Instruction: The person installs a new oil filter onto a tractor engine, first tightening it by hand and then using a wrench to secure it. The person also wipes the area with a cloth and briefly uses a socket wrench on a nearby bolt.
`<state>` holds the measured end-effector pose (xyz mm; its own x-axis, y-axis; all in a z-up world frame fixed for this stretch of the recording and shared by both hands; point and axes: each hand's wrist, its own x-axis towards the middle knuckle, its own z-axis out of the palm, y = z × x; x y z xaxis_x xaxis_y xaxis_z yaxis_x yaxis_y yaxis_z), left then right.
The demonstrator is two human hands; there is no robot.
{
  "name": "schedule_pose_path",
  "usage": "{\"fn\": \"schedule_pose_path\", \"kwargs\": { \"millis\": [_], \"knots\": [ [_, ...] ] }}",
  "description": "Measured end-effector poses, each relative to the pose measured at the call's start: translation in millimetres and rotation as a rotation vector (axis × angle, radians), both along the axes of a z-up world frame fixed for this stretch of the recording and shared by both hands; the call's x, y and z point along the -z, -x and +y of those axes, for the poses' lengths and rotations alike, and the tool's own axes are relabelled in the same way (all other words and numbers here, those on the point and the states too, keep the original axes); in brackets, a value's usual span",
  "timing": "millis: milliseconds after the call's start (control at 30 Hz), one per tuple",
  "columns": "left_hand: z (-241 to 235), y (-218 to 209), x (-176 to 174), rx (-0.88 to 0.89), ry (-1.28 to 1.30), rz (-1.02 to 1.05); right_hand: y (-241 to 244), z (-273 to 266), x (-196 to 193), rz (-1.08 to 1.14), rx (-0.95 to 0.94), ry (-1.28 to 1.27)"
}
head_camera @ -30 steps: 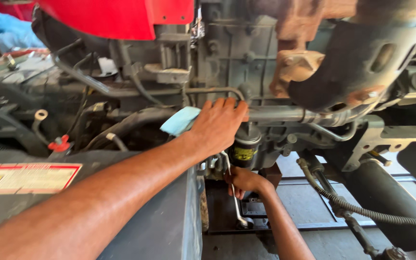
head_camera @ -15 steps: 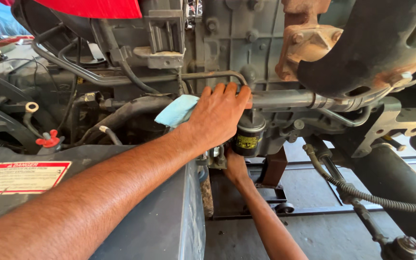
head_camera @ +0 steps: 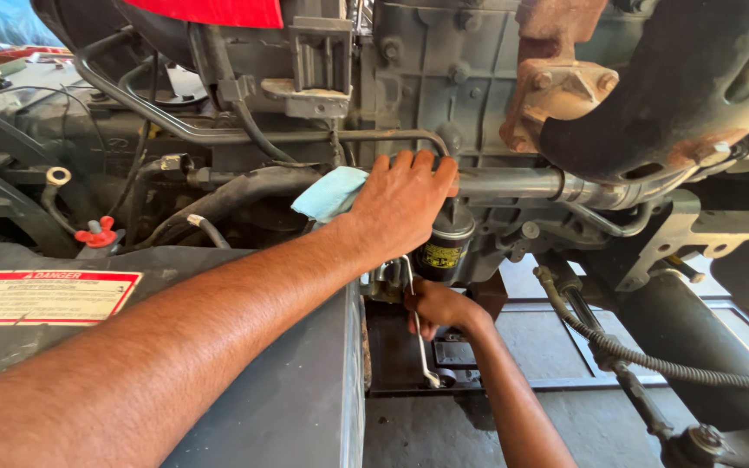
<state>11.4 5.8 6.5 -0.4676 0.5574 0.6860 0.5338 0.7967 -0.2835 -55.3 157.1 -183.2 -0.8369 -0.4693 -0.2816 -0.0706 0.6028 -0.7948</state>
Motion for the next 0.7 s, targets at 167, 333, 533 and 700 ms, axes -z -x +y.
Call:
{"fn": "schedule_pose_path", "kwargs": {
  "millis": [167,333,533,700],
  "knots": [
    [1,3,3,0.007,-0.018,-0.003,13,7,10,-0.011,0.012,-0.023],
    [2,4,6,0.003,-0.048,0.03,87,-11,106,0.741,0.004,-0.098],
    [2,2,3,0.003,-0.045,0.026,100,-33,132,1.222,0.276,0.115],
    [2,4,6,-0.011,-0.037,-0.002,59,-21,119,0.886,0.199,-0.018]
  ]
}}
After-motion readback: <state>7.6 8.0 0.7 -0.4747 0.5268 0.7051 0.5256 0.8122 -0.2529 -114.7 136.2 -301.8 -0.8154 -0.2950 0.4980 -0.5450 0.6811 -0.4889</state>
